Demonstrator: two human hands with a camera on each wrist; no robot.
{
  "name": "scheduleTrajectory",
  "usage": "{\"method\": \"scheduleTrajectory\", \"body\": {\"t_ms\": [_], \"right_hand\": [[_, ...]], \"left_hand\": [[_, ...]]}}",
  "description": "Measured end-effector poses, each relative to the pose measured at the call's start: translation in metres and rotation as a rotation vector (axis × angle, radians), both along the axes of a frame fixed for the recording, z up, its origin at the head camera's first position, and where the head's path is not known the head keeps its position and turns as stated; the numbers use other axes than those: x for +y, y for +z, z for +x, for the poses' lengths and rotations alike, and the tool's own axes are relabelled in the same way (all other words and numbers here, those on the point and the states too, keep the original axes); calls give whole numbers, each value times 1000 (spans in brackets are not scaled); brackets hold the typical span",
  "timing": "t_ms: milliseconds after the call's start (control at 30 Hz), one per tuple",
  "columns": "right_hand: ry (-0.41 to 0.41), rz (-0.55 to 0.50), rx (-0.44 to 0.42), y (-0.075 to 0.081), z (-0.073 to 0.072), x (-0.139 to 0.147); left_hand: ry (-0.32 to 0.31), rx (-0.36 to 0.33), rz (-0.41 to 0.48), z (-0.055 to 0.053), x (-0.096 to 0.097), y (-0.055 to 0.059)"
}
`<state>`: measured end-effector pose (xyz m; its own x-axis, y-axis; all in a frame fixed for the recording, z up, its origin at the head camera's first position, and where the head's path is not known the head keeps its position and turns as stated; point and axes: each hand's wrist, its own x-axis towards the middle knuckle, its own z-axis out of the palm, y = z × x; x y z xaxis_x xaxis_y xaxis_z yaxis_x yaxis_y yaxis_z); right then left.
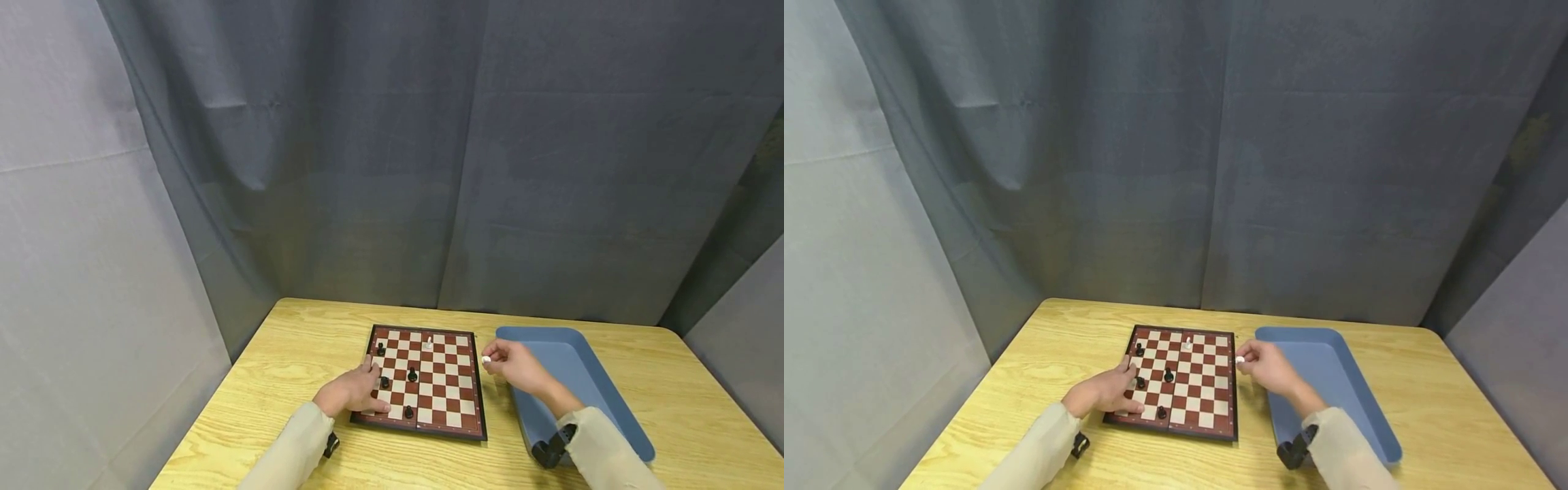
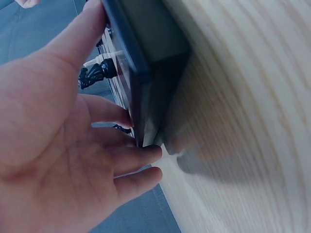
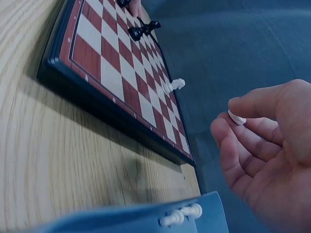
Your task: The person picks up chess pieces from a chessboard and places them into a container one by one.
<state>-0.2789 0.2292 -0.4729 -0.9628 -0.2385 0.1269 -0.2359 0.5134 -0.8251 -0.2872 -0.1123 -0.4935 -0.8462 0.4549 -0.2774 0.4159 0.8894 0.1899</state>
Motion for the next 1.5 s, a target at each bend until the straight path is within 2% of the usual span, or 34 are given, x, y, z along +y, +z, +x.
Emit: {"method": "scheduleTrajectory", "body": {"t_ms": [600, 1000, 1500], "right_hand": [[-82, -28, -88, 3, 1, 39], [-129, 51, -74, -1, 0, 66], [-178, 110, -106, -14, -8, 92]], "left_hand": [[-1, 10, -20, 0, 3, 2], [-19, 26, -43, 1, 2, 1], [6, 12, -33, 2, 2, 3]]}}
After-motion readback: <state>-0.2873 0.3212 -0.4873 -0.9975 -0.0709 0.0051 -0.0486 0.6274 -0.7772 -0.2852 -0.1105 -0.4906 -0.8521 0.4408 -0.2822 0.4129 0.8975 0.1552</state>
